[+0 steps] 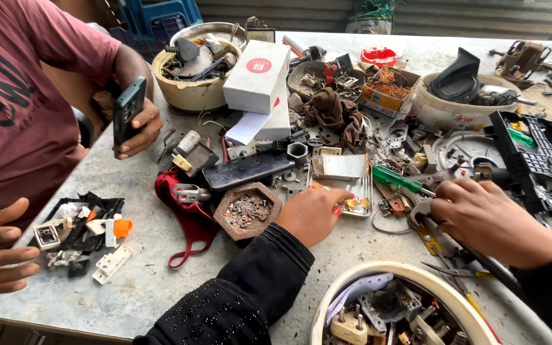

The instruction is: The person separates copper wiring and small components from an electronic motor assembly by hand and places the sorted pieces into a white bucket.

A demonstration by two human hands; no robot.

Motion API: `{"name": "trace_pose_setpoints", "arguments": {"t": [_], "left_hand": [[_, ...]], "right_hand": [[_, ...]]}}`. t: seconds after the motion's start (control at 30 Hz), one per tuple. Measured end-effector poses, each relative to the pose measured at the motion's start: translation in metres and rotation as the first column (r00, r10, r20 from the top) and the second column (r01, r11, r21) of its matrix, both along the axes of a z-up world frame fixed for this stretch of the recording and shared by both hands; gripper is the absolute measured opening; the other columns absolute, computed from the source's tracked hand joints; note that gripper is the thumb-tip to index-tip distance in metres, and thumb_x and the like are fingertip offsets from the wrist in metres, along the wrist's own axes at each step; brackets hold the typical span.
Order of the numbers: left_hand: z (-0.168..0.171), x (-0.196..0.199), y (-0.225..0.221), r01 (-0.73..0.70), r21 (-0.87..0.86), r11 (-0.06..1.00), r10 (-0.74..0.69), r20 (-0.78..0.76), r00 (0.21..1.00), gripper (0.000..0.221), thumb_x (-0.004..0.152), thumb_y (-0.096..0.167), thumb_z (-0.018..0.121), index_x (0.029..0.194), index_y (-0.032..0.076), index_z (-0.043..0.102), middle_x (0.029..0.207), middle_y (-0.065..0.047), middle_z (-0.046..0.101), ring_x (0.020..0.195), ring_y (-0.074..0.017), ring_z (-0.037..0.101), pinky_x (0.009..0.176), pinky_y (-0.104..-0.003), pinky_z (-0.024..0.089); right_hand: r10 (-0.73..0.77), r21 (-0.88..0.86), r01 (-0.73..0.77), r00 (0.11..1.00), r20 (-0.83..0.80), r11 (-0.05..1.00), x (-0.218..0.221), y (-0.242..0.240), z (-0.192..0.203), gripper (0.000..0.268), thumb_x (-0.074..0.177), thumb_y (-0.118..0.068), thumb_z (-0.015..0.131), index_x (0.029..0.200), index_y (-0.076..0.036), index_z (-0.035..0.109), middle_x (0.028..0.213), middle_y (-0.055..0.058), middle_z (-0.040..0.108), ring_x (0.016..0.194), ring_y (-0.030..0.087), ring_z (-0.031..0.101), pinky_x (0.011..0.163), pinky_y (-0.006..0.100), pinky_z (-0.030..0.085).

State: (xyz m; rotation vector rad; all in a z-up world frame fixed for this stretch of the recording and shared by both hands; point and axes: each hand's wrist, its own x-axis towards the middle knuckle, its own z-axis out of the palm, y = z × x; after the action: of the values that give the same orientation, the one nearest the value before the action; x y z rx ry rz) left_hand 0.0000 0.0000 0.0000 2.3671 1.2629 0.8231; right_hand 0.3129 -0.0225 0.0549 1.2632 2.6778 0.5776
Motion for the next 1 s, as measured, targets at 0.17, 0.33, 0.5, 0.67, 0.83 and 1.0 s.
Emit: {"name": "trace_pose_setpoints", "arguments": {"t": [0.17,0.33,0.5,0.67,0.83,1.0], "left_hand": [[0.007,-0.001,-0.001,-0.071,0.047,0.996,0.067,0.073,0.995,0.032,0.091,0.014,0.062,0.12,0.02,0.072,0.098,-0.014,0.074,0.089,-0.0331,0.071,0.079,-0.045,0.057],[0.019,-0.005,-0.002,-0.14,0.122,0.983,0.125,0.124,0.984,0.03,0.093,0.008,0.057,0.121,0.012,0.069,0.101,-0.015,0.074,0.091,-0.0331,0.072,0.079,-0.045,0.057],[0.026,-0.011,-0.001,-0.143,0.162,0.976,0.104,0.229,0.968,0.029,0.092,0.007,0.06,0.119,0.009,0.069,0.104,-0.013,0.075,0.096,-0.033,0.071,0.085,-0.045,0.055],[0.018,-0.01,0.006,-0.156,0.159,0.975,0.125,0.192,0.973,0.032,0.091,0.006,0.061,0.122,0.009,0.068,0.11,-0.013,0.073,0.099,-0.0312,0.07,0.089,-0.042,0.055],[0.016,-0.01,0.008,-0.148,0.13,0.98,0.123,0.187,0.975,0.033,0.091,0.006,0.061,0.123,0.009,0.068,0.112,-0.01,0.073,0.1,-0.03,0.07,0.09,-0.042,0.054],[0.019,-0.012,0.008,-0.126,0.12,0.985,0.098,0.221,0.97,0.036,0.088,0.004,0.064,0.124,0.009,0.067,0.108,-0.008,0.074,0.1,-0.0299,0.069,0.089,-0.042,0.054]], "right_hand": [[-0.213,-0.188,0.212,0.977,0.017,0.959,-0.039,0.012,0.023,0.03,0.087,-0.032,0.067,0.114,-0.019,0.066,0.114,0.001,0.062,0.113,0.019,0.055,0.096,0.04,0.046],[-0.036,-0.239,-0.048,0.942,-0.334,0.97,-0.106,0.043,0.004,0.041,0.082,-0.028,0.074,0.122,-0.018,0.07,0.11,0.007,0.068,0.104,0.027,0.062,0.088,0.044,0.048],[-0.041,-0.246,-0.08,0.891,-0.451,0.966,-0.117,0.059,-0.016,0.022,0.085,-0.024,0.073,0.106,-0.016,0.075,0.101,0.005,0.07,0.101,0.026,0.066,0.09,0.041,0.052],[0.016,-0.019,-0.04,0.732,-0.681,0.999,-0.105,0.071,-0.02,0.015,0.086,-0.013,0.071,0.1,-0.007,0.073,0.103,0.008,0.07,0.098,0.03,0.067,0.085,0.042,0.053],[0.018,-0.07,-0.072,0.814,-0.58,0.995,-0.102,0.066,-0.006,0.028,0.082,-0.022,0.074,0.106,-0.006,0.073,0.103,0.011,0.069,0.099,0.032,0.066,0.086,0.044,0.051],[-0.278,-0.361,0.196,0.941,-0.191,0.912,-0.102,0.045,0.006,0.031,0.083,-0.04,0.076,0.101,-0.015,0.073,0.099,0.005,0.07,0.104,0.027,0.066,0.089,0.043,0.052]]}}
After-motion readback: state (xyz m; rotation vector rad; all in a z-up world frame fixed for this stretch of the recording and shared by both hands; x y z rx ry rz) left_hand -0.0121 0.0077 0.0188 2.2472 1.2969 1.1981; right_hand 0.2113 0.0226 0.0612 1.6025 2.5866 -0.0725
